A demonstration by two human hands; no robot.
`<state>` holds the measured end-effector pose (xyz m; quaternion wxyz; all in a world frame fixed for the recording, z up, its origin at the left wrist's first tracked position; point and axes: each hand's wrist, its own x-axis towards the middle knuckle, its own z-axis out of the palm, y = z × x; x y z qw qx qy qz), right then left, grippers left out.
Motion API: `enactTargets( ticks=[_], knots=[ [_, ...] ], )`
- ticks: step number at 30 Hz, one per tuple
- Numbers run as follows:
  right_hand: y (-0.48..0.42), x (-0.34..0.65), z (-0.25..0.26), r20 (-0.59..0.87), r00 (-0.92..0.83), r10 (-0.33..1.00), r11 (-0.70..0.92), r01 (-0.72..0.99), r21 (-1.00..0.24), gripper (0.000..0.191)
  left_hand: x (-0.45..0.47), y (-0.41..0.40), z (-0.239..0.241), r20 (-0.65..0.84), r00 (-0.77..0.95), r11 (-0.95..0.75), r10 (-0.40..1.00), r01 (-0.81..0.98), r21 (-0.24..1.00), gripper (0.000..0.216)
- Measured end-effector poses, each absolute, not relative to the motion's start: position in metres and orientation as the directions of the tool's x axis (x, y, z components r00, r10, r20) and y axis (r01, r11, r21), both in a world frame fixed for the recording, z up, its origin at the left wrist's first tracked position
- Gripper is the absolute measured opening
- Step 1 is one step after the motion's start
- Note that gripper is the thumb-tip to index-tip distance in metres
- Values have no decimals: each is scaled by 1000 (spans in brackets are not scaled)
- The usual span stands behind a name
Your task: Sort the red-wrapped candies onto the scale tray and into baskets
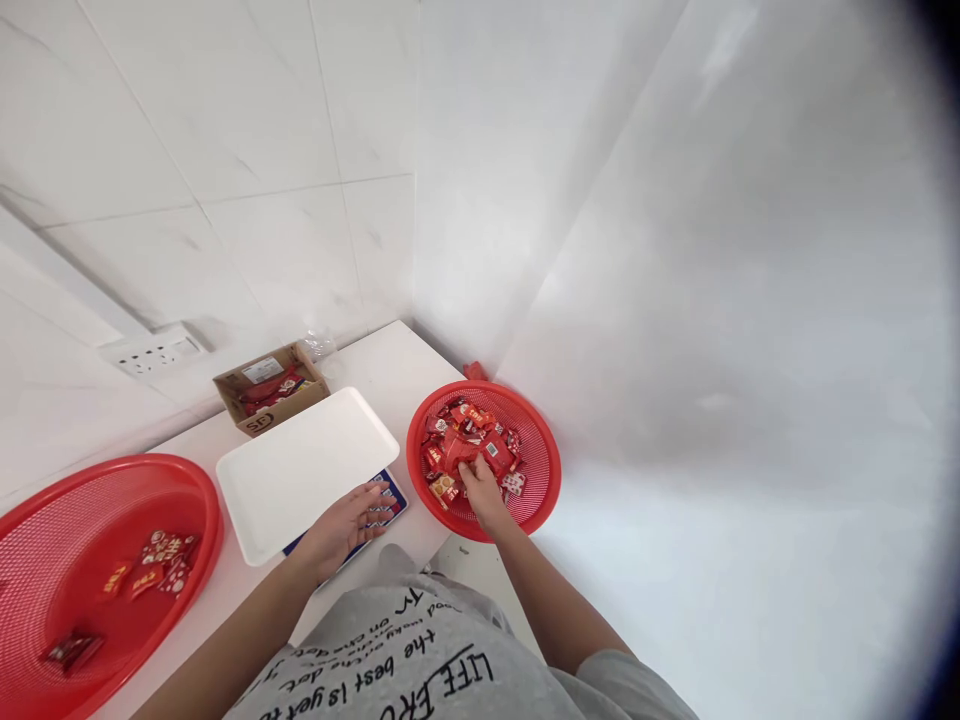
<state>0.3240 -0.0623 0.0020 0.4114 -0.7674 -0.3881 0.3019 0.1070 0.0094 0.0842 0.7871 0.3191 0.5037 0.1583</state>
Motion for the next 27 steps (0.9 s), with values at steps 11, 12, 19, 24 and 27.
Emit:
enactTargets(
  ticks=[11, 12, 19, 24, 27],
  knots=[
    [-62, 271, 119, -8, 95, 995, 8, -165, -986, 41, 114, 3, 148, -296, 522, 286, 800, 101, 953, 26],
    [-62, 272, 124, 20, 82, 996, 31, -135, -990, 43, 110, 2, 156, -283, 536, 269, 795, 106, 957, 25],
    [-67, 274, 166, 66, -16, 998, 65, -66, -996, 43, 91, -13, 200, -188, 620, 163, 762, 98, 982, 26],
    [-71, 267, 192, 171, -23, 985, 172, 32, -985, 35, 89, -16, 214, -124, 721, -25, 682, 192, 981, 31],
    [-70, 265, 195, 180, -31, 983, 182, 80, -980, 37, 90, -14, 216, -102, 714, -52, 692, 191, 980, 29]
  ],
)
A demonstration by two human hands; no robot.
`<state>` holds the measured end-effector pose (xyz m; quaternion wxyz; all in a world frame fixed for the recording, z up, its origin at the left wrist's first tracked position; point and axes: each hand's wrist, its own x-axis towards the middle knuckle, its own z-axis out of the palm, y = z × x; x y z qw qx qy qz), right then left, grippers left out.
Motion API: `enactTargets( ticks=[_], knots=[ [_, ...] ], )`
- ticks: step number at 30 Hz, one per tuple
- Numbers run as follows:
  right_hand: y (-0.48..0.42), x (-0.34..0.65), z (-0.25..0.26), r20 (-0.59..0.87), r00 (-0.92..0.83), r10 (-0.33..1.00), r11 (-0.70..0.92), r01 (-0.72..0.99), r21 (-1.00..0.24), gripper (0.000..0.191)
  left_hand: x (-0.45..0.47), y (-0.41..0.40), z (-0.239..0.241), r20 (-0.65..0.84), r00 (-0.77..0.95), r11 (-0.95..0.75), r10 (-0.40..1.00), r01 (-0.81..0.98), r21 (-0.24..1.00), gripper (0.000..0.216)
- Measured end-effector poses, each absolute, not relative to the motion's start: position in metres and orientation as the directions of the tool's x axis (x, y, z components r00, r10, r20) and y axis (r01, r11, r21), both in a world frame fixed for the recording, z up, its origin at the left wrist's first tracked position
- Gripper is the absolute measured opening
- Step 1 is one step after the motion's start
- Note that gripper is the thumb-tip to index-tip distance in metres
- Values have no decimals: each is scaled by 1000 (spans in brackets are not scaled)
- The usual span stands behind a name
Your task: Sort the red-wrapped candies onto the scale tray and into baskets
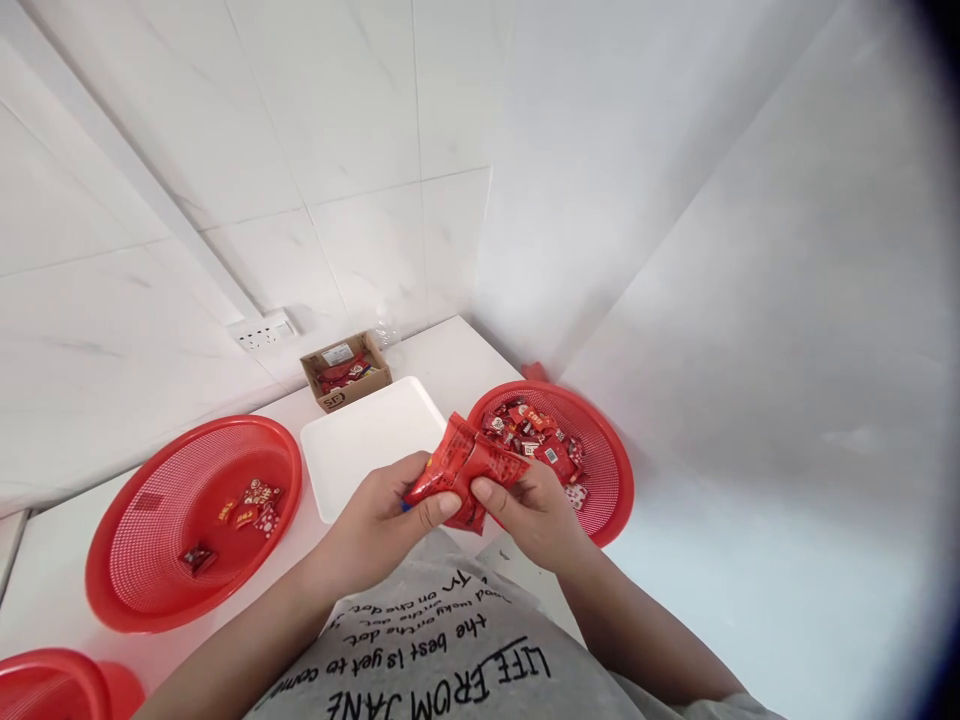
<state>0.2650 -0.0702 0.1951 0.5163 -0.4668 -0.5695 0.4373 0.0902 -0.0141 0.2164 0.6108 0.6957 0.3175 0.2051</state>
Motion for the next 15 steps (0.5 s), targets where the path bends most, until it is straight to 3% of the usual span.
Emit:
enactTargets(
  ticks=[5, 9, 15],
  knots=[
    [-68, 270, 192, 215, 63, 974, 212, 55, -976, 34, 90, -11, 219, -55, 667, -157, 743, 252, 955, 27],
    [-68, 272, 195, 214, 156, 964, 204, 79, -976, 34, 88, -11, 219, -80, 671, -127, 737, 254, 959, 23],
    [-67, 269, 194, 64, 201, 977, 99, -171, -980, 38, 91, -12, 214, -64, 745, 6, 664, 80, 997, 31]
  ],
)
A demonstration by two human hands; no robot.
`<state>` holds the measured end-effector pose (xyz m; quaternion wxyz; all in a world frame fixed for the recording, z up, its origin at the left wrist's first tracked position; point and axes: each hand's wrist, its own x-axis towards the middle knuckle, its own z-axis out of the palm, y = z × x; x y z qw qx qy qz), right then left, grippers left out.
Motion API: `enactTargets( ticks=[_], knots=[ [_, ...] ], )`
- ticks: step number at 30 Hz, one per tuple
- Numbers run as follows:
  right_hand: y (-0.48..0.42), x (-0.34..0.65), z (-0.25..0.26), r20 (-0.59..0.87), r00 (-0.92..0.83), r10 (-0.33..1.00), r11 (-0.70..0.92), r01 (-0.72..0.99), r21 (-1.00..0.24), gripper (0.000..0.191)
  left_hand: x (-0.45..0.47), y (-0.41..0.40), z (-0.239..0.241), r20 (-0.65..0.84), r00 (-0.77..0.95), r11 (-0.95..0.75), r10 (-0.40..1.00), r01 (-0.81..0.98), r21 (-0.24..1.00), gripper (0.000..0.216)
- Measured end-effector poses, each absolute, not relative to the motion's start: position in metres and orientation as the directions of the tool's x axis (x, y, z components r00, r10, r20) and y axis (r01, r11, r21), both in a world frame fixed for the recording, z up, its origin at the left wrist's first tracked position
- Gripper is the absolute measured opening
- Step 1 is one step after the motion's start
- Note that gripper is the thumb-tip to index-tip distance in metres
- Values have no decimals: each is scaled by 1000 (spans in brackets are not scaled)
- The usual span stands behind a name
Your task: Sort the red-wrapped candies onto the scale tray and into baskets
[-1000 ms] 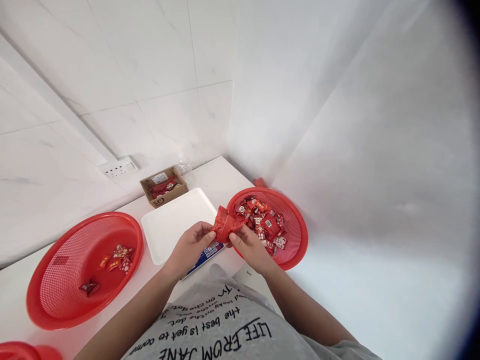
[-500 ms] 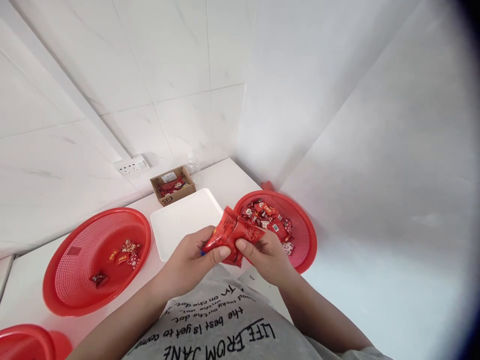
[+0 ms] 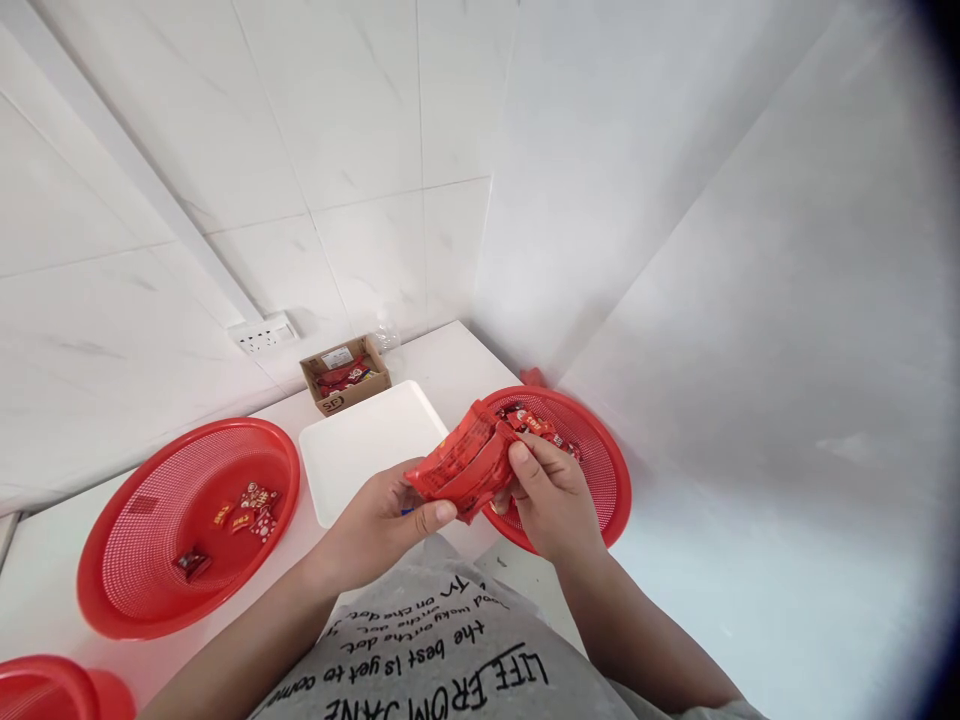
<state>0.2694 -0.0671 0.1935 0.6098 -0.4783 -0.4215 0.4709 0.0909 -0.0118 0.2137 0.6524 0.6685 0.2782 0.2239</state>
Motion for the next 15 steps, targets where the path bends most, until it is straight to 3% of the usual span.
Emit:
enactTargets(
  ticks=[4, 8, 15],
  knots=[
    [-66, 271, 192, -13, 134, 991, 20, -245, -969, 39, 93, -13, 213, -70, 719, 88, 692, 13, 996, 32],
    [-67, 271, 193, -14, -6, 1000, -15, -133, -991, 42, 90, -14, 215, -77, 700, 100, 710, 8, 995, 33],
    [-71, 265, 196, 47, 25, 999, 49, -47, -998, 39, 90, -16, 213, -38, 746, 2, 665, 48, 999, 31]
  ],
)
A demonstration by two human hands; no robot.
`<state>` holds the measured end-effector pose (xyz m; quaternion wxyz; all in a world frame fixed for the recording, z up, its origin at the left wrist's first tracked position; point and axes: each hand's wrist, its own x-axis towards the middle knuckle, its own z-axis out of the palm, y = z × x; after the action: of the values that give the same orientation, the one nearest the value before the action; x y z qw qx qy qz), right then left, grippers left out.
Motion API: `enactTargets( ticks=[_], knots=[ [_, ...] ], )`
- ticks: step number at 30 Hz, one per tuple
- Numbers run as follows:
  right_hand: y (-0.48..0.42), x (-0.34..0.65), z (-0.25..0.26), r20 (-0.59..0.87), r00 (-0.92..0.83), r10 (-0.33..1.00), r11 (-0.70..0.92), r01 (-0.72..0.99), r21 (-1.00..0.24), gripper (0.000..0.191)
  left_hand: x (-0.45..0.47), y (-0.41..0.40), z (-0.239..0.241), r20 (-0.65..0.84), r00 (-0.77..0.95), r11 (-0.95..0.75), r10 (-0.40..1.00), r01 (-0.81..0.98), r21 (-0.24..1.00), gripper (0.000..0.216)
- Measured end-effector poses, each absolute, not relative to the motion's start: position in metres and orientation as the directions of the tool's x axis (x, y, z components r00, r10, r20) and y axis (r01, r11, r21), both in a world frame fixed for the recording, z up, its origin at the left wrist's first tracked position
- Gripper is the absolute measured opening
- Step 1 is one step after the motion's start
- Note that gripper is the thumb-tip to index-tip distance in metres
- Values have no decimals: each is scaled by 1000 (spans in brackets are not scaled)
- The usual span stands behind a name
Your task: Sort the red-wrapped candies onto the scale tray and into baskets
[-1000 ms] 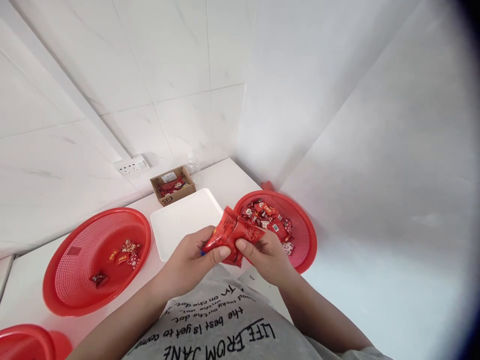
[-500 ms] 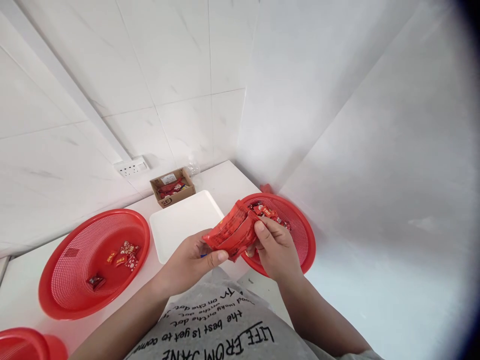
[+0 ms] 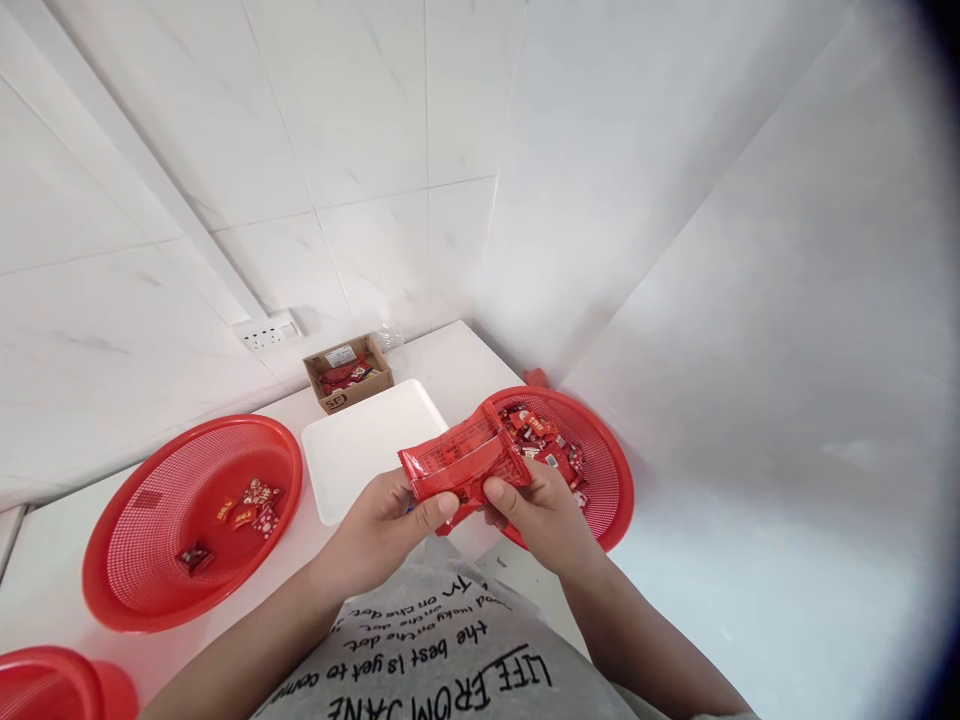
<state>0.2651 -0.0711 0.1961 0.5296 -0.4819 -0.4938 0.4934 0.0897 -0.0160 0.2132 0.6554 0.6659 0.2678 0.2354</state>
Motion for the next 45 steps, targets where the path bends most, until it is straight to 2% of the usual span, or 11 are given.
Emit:
enactTargets(
  ticks=[6, 10, 15, 20, 23, 28, 34, 40, 45],
  knots=[
    [-71, 264, 193, 95, 94, 991, 94, 11, -996, 37, 96, -16, 214, -26, 738, 43, 674, -4, 999, 28],
    [-70, 264, 191, 63, 82, 995, 67, -54, -996, 38, 96, -16, 210, -50, 739, 102, 672, -26, 994, 31],
    [-69, 264, 190, 45, 24, 999, 47, -107, -993, 38, 93, -16, 205, -53, 729, 104, 683, -25, 994, 28],
    [-67, 262, 192, 98, -110, 989, 72, -221, -973, 24, 94, -15, 206, -48, 687, 94, 725, -30, 995, 28],
    [-67, 261, 191, 76, -127, 989, 44, -242, -969, 25, 94, -15, 206, -53, 680, 99, 732, -28, 995, 30],
    [-68, 261, 189, 26, -113, 993, 3, -200, -980, 30, 93, -16, 205, -48, 688, 90, 725, -26, 996, 31],
    [-69, 258, 190, -39, -61, 997, -47, -128, -991, 24, 93, -17, 203, -47, 669, 60, 742, 4, 998, 27],
    [-66, 254, 195, -46, 5, 999, -44, -177, -983, 23, 94, -16, 199, -59, 709, 111, 703, -27, 993, 29],
    [-65, 255, 192, -69, 62, 996, -58, -173, -983, 23, 94, -15, 201, -32, 734, 79, 678, -30, 996, 30]
  ],
)
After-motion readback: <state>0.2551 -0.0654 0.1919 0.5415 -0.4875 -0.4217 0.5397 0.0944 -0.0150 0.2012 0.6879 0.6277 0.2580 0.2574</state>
